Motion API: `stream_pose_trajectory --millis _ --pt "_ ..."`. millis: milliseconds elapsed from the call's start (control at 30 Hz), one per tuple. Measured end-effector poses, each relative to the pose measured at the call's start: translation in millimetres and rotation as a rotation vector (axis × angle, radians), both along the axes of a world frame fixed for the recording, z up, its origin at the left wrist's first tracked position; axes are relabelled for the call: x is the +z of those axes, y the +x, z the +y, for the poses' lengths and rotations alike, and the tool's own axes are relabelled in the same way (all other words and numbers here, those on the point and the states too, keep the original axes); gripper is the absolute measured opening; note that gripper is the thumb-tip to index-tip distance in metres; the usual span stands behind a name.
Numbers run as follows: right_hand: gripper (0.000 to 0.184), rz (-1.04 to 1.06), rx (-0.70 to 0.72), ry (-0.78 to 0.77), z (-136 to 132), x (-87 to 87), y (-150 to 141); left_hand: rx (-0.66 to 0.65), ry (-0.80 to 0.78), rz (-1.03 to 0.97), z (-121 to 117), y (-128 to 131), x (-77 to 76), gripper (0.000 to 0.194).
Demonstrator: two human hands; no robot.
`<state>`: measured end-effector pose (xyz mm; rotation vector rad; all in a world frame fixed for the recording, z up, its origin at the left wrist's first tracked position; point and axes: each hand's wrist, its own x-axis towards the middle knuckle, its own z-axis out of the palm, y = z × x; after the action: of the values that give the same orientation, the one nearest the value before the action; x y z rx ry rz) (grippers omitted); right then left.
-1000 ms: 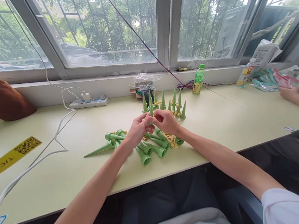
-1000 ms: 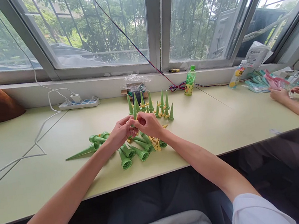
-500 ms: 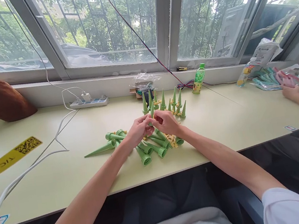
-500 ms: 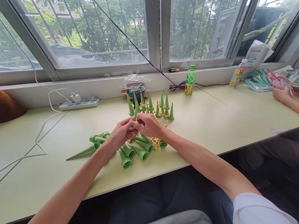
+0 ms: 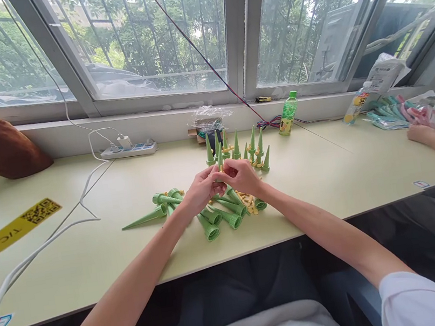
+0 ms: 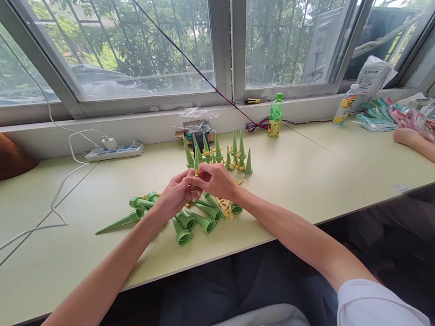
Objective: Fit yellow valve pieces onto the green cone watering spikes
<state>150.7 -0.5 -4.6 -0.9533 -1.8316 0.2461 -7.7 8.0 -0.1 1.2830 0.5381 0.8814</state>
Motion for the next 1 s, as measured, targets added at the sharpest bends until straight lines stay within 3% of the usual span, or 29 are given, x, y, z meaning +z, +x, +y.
stream_pose_trajectory --millis 333,1000 --pt "0.061 -0.027 -0.027 0.019 1.5 -0.2 0.4 0.017 0.009 -0.003 -1.0 1.3 0.5 0.037" --pt "0.06 -0.1 0.003 0.075 4.5 -3.4 2.5 0.052 0.07 -0.012 -0.2 1.5 1.8 0.041"
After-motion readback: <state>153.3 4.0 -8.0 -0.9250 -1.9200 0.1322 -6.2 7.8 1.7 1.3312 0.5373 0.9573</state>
